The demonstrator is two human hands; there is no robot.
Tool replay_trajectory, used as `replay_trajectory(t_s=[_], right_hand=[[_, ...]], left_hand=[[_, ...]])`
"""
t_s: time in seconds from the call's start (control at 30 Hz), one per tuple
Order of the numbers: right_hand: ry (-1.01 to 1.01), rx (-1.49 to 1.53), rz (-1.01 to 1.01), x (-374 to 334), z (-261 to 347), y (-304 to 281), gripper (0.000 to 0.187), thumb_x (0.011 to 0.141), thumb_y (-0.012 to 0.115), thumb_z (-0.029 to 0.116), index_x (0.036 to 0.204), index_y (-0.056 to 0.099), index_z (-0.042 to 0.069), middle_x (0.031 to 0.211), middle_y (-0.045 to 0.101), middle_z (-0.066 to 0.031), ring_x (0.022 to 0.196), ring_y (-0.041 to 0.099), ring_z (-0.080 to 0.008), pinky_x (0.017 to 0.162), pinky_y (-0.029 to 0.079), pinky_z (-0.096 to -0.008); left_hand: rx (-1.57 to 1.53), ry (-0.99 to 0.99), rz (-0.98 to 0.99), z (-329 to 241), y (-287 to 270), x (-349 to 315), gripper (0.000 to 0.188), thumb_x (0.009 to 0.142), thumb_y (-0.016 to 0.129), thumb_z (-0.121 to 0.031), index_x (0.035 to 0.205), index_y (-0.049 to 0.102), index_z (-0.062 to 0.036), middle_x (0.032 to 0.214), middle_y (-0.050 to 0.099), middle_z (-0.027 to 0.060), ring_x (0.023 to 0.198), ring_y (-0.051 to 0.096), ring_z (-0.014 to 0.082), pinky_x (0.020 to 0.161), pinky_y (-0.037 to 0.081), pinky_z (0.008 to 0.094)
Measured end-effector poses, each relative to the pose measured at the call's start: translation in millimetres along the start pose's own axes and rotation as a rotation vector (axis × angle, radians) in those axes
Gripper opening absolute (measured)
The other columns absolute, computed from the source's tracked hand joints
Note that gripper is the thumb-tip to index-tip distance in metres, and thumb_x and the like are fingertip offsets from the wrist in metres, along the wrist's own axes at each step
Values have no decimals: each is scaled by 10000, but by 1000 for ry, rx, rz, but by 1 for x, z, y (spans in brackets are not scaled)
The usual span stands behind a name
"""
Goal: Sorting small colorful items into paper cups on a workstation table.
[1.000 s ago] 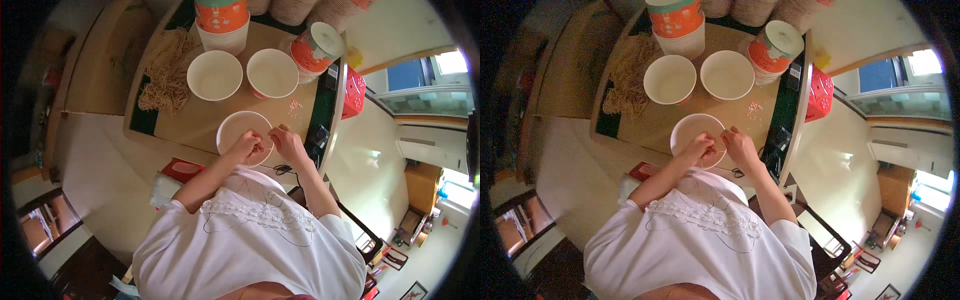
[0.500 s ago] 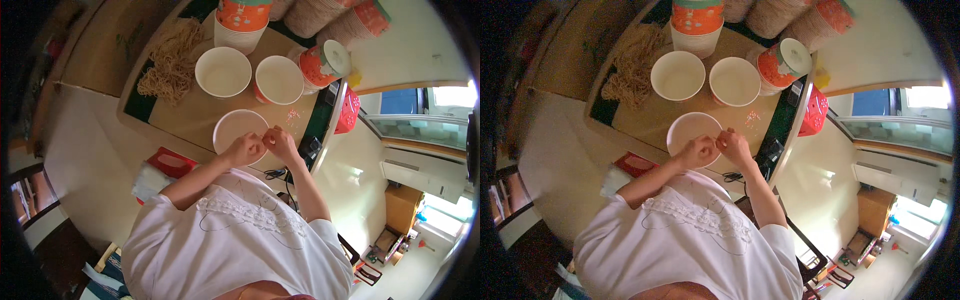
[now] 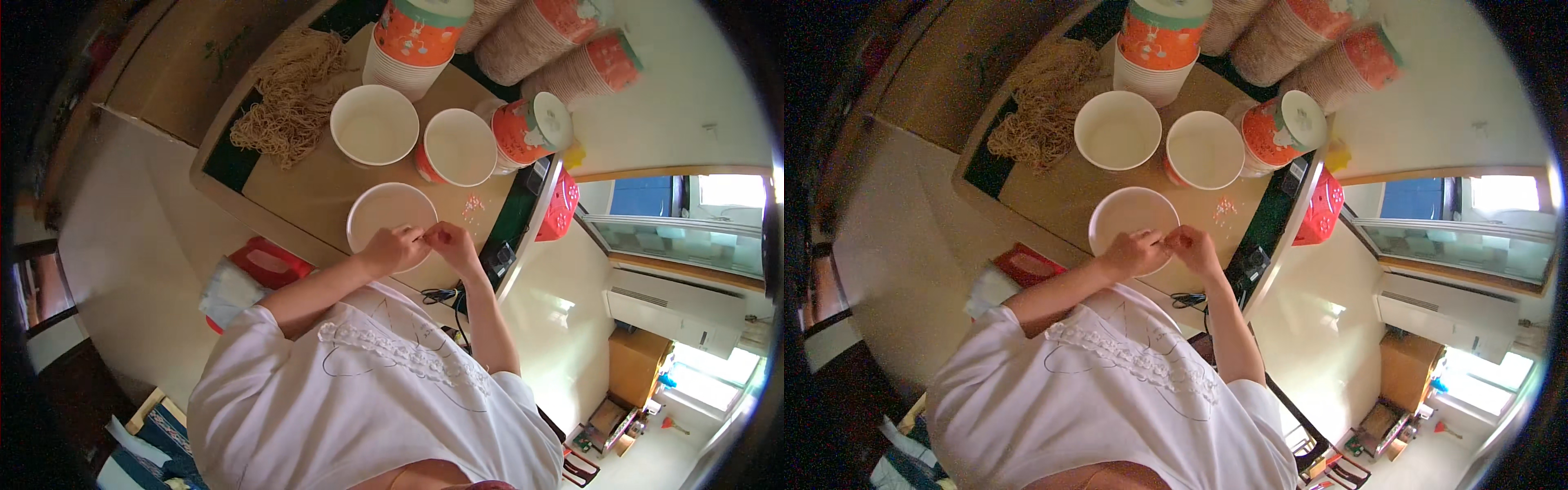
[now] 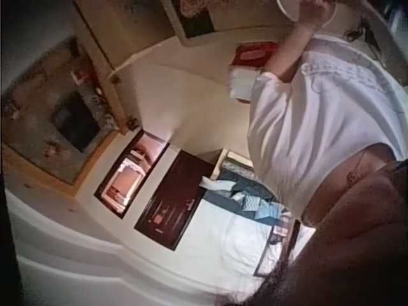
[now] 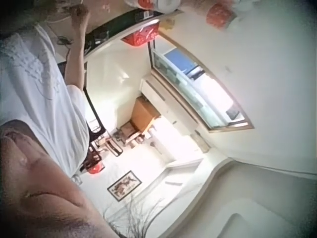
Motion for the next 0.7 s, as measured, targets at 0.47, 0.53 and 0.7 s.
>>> replay_trajectory(t_s=[0.47, 0.53, 0.7], right_hand=[[-108, 1, -321, -24, 21, 19, 71, 828, 627, 32, 893, 652, 30, 734, 592, -1, 664, 526, -66, 581, 423, -224], [-194, -117, -416, -30, 27, 21, 90, 812, 641, 28, 895, 667, 49, 720, 581, -5, 646, 525, -83, 574, 425, -235], [-395, -574, -510, -37, 45, 28, 138, 767, 674, 31, 885, 697, 100, 712, 559, -45, 634, 531, -147, 578, 424, -243]], left_hand=[[-1459, -1020, 222, 50, 58, -30, 106, 877, 550, -104, 880, 599, -9, 819, 632, 58, 713, 613, 144, 629, 507, 274], [-1806, -1189, 190, 45, 57, -31, 131, 893, 550, -126, 890, 614, -12, 812, 634, 61, 695, 609, 127, 607, 509, 254], [-1608, -1227, 176, 43, 42, -28, 155, 898, 562, -143, 914, 636, -7, 762, 630, 50, 645, 602, 113, 570, 498, 224]])
Point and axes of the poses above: each hand's wrist, its own x-axis towards the middle knuckle, its own y-axis out of the palm, z = x × y, the point moved 4 cm from there along x, towards the middle knuckle
